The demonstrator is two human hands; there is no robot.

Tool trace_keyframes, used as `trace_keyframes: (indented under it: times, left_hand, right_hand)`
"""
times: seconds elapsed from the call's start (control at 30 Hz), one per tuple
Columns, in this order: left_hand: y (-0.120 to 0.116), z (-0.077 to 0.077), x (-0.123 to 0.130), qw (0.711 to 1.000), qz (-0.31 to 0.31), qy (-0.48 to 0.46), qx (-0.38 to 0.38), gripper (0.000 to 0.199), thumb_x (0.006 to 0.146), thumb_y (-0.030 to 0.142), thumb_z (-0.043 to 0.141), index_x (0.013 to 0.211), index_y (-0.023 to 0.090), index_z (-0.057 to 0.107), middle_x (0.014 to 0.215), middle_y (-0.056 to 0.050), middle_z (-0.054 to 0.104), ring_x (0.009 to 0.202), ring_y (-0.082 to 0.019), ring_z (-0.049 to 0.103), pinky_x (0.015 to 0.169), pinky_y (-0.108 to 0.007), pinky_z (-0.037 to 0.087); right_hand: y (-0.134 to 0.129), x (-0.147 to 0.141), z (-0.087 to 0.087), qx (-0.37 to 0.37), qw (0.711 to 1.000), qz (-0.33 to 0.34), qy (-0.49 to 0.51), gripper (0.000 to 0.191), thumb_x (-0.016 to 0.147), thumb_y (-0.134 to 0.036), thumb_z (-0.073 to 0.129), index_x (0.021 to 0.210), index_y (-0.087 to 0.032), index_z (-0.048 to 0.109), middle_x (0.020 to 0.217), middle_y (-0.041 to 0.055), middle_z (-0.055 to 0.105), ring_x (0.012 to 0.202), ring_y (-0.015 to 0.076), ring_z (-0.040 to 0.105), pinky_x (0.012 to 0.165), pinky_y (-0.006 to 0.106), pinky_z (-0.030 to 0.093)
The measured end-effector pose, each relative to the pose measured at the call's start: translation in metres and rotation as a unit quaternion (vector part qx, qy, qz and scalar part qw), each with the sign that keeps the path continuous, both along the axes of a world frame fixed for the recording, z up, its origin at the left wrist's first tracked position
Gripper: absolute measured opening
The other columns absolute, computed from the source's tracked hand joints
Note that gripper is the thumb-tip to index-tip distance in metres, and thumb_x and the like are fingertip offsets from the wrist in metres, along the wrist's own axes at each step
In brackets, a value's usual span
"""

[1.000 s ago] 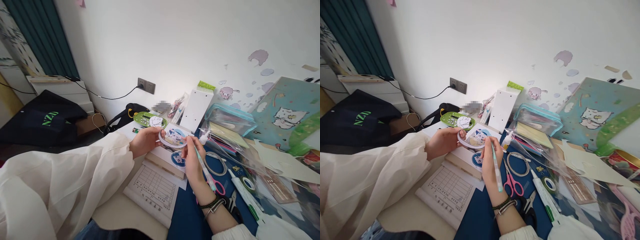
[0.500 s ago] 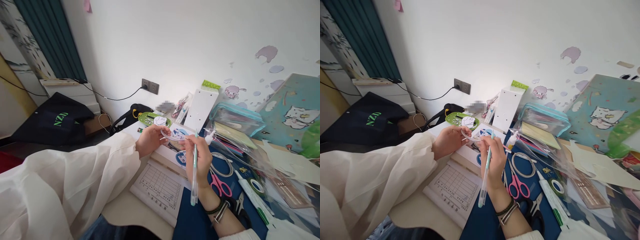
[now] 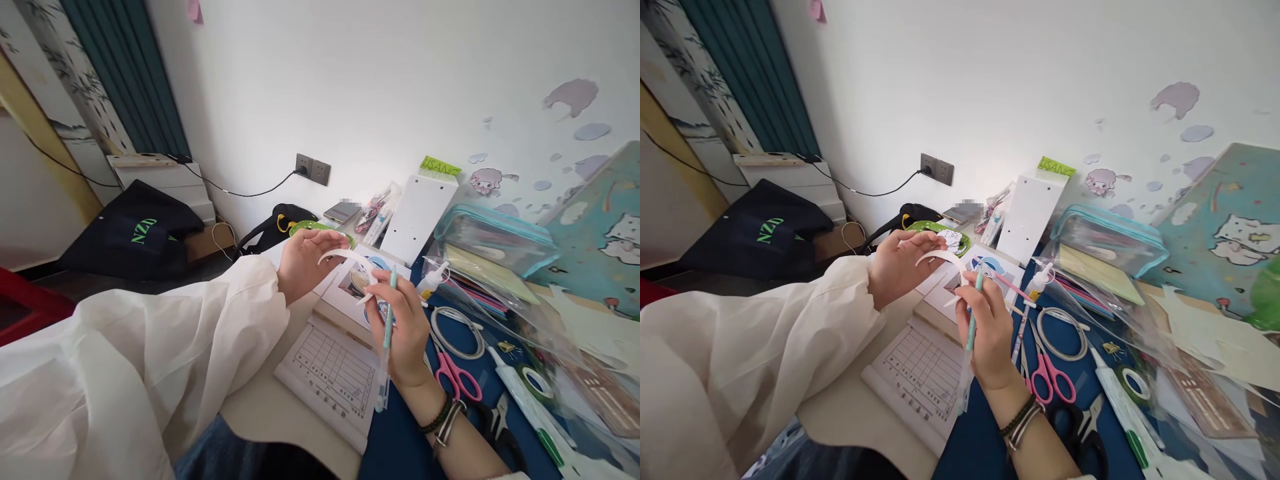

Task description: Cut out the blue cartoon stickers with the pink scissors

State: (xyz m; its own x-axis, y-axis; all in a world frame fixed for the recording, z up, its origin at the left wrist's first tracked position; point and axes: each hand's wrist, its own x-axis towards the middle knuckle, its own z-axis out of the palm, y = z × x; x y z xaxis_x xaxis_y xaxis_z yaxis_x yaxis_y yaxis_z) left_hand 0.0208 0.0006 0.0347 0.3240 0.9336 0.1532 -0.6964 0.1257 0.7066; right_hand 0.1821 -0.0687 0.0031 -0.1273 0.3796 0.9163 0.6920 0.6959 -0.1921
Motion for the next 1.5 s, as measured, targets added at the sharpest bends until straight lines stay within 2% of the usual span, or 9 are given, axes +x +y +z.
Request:
trace_keyframes:
  times: [0.17, 0.5, 0.73, 0.83, 0.97, 1.13, 1.3, 1.5]
  left_hand:
    - [-0.002, 0.008, -0.004, 1.0, 0.008, -0.002, 0.028, 0.028, 0.08, 0.028, 0.045, 0.072, 0.011, 0.066, 0.08, -0.007, 0.063, 0.083, -0.017, 0.058, 0.074, -0.024, 0.049]
    - [-0.005, 0.011, -0.006, 0.998, 0.008, 0.013, 0.056, 0.029, 0.081, 0.029, 0.044, 0.073, 0.013, 0.066, 0.08, -0.007, 0.063, 0.083, -0.016, 0.057, 0.069, -0.022, 0.047]
    - [-0.004, 0.012, -0.006, 0.997, 0.009, 0.024, 0.068, 0.028, 0.078, 0.027, 0.041, 0.071, 0.014, 0.065, 0.079, -0.007, 0.063, 0.082, -0.018, 0.057, 0.071, -0.025, 0.047]
    - [0.001, 0.004, -0.005, 0.996, 0.001, 0.039, 0.084, 0.022, 0.068, 0.022, 0.046, 0.075, 0.015, 0.066, 0.081, -0.006, 0.063, 0.085, -0.018, 0.057, 0.077, -0.029, 0.047]
    - [0.006, -0.006, 0.0, 0.989, -0.019, 0.102, 0.108, 0.027, 0.06, 0.011, 0.056, 0.084, 0.016, 0.066, 0.088, -0.005, 0.065, 0.089, -0.018, 0.058, 0.082, -0.031, 0.047]
    - [0.004, -0.014, 0.004, 0.968, -0.02, 0.221, 0.118, 0.013, 0.07, 0.015, 0.07, 0.083, 0.013, 0.066, 0.083, -0.004, 0.066, 0.077, -0.014, 0.06, 0.076, -0.028, 0.048]
    - [0.016, -0.016, -0.004, 0.95, 0.043, 0.294, 0.092, 0.01, 0.08, 0.019, 0.066, 0.079, 0.012, 0.061, 0.076, 0.0, 0.061, 0.07, -0.011, 0.058, 0.071, -0.029, 0.05]
    - [0.042, -0.008, -0.027, 0.928, 0.11, 0.353, 0.05, 0.02, 0.088, 0.026, 0.056, 0.102, 0.012, 0.059, 0.101, -0.006, 0.062, 0.085, -0.017, 0.061, 0.073, -0.035, 0.053]
  right_hand:
    - [0.001, 0.001, 0.0, 0.008, 1.0, -0.004, -0.017, 0.029, 0.08, 0.0, 0.054, 0.097, -0.024, 0.055, 0.103, 0.0091, 0.062, 0.099, 0.0223, 0.063, 0.085, 0.038, 0.053]
    - [0.0, 0.002, -0.004, 0.0, 1.0, 0.004, -0.012, 0.03, 0.08, 0.002, 0.052, 0.098, -0.022, 0.055, 0.106, 0.0102, 0.06, 0.103, 0.0219, 0.061, 0.089, 0.038, 0.05]
    - [0.003, 0.003, -0.006, -0.058, 0.996, 0.015, 0.069, 0.021, 0.082, -0.005, 0.054, 0.094, -0.022, 0.057, 0.102, 0.0074, 0.064, 0.101, 0.0221, 0.062, 0.092, 0.04, 0.048]
    - [0.004, 0.002, -0.007, -0.117, 0.982, 0.005, 0.147, 0.014, 0.085, -0.013, 0.056, 0.095, -0.022, 0.058, 0.095, 0.0061, 0.066, 0.09, 0.0221, 0.066, 0.083, 0.039, 0.052]
    - [0.007, 0.001, -0.009, -0.196, 0.948, -0.01, 0.251, 0.011, 0.088, -0.024, 0.055, 0.099, -0.021, 0.057, 0.087, 0.0061, 0.067, 0.076, 0.021, 0.068, 0.067, 0.033, 0.056]
    - [0.011, 0.001, -0.007, -0.254, 0.911, -0.004, 0.323, 0.023, 0.085, -0.033, 0.059, 0.103, -0.019, 0.057, 0.083, 0.0065, 0.067, 0.07, 0.0215, 0.067, 0.063, 0.033, 0.054]
    - [0.012, 0.002, -0.005, -0.282, 0.891, 0.033, 0.354, 0.026, 0.084, -0.035, 0.058, 0.105, -0.019, 0.057, 0.084, 0.0046, 0.064, 0.064, 0.0186, 0.065, 0.059, 0.031, 0.053]
    - [0.017, 0.006, -0.003, -0.286, 0.878, 0.058, 0.381, 0.024, 0.085, -0.036, 0.058, 0.098, -0.017, 0.057, 0.078, 0.0017, 0.06, 0.056, 0.0143, 0.061, 0.053, 0.029, 0.052]
